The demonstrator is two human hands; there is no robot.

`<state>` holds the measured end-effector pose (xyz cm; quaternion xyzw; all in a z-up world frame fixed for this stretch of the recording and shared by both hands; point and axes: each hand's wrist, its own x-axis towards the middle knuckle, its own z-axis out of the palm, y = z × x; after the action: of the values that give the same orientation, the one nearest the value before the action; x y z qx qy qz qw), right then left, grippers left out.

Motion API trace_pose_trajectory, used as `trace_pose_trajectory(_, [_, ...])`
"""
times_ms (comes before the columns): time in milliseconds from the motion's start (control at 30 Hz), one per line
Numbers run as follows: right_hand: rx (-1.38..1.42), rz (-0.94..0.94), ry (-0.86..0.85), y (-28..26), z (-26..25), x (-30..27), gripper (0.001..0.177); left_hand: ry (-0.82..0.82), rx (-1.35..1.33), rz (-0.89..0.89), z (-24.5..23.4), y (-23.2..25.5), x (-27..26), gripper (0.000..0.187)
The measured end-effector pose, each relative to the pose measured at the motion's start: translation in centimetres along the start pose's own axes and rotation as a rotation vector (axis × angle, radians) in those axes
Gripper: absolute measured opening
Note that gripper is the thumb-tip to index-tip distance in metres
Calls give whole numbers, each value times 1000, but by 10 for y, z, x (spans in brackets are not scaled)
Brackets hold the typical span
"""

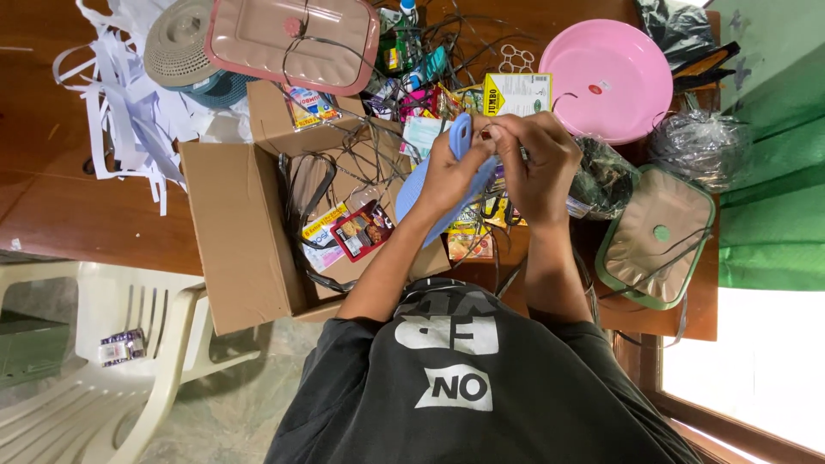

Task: The person organizes various household items on a table, including wires, soaps, a strainer, and a container lid, moving items one at a time and using scissors to cut wire ties.

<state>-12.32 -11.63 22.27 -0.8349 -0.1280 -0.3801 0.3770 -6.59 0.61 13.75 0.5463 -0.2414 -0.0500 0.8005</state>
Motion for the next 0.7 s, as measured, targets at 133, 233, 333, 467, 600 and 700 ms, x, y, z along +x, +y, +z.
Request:
trace_pose_trajectory(133, [-61,33,-56,-9,-11,0,8,-45,-58,-48,-2,19,3,49])
trace_pose_trajectory(233, [-75,62,-70,-7,-10,-2,7,-67,-70,-4,-1,27,0,67])
trace_pose_trajectory(333, [-70,57,-73,0,-5,-6,6,-75,-142,-36,1,27,-1,71])
trace_pose_trajectory(467, [-85,43,-84,10,0,-11,6,-83,-102,-15,0,19,2,73])
trace_pose_trajectory(600, [-119,14,-87,15,1,-13,5,-98,-109,11,-2,12,3,71])
trace_pose_trajectory(700, [-108,43,-100,11,1,-13,5,-106,-33,18,-1,10,2,69])
